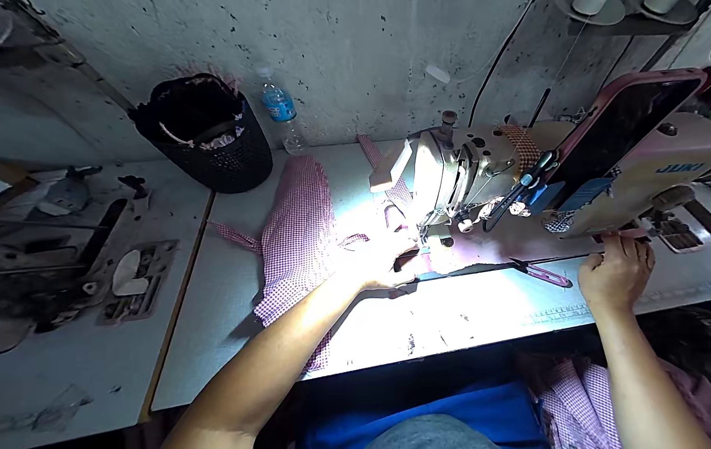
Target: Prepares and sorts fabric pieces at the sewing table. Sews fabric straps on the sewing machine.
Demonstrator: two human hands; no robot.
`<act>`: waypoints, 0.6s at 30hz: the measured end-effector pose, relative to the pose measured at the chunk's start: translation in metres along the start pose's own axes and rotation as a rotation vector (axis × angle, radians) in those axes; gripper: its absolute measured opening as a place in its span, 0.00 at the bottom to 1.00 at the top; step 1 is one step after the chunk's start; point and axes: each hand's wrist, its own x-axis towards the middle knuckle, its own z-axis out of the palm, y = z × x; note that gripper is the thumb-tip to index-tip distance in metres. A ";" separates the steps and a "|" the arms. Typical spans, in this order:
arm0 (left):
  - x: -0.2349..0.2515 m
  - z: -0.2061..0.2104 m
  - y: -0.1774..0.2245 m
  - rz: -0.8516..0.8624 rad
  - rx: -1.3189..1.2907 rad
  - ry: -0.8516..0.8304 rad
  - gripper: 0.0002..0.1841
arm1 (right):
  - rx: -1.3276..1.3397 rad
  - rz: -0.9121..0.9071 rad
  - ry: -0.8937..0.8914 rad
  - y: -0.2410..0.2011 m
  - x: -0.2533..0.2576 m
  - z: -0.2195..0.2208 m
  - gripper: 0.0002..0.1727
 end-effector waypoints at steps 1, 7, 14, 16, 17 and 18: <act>0.000 0.000 0.000 0.000 0.002 -0.005 0.29 | 0.009 0.001 0.009 0.000 0.000 0.000 0.25; 0.002 -0.001 -0.001 0.014 0.008 0.010 0.29 | -0.026 0.052 -0.009 -0.003 0.002 -0.001 0.42; 0.006 -0.013 0.005 -0.054 0.027 -0.026 0.26 | -0.016 0.121 0.008 -0.005 -0.001 -0.006 0.45; 0.008 -0.016 0.009 -0.086 0.005 -0.008 0.23 | -0.018 0.125 0.000 -0.006 -0.001 -0.008 0.45; 0.009 -0.017 0.010 -0.110 -0.021 0.022 0.20 | -0.020 0.128 -0.003 -0.006 -0.001 -0.008 0.45; 0.012 -0.016 0.009 -0.138 -0.030 0.076 0.17 | -0.019 0.128 -0.003 -0.006 -0.001 -0.009 0.44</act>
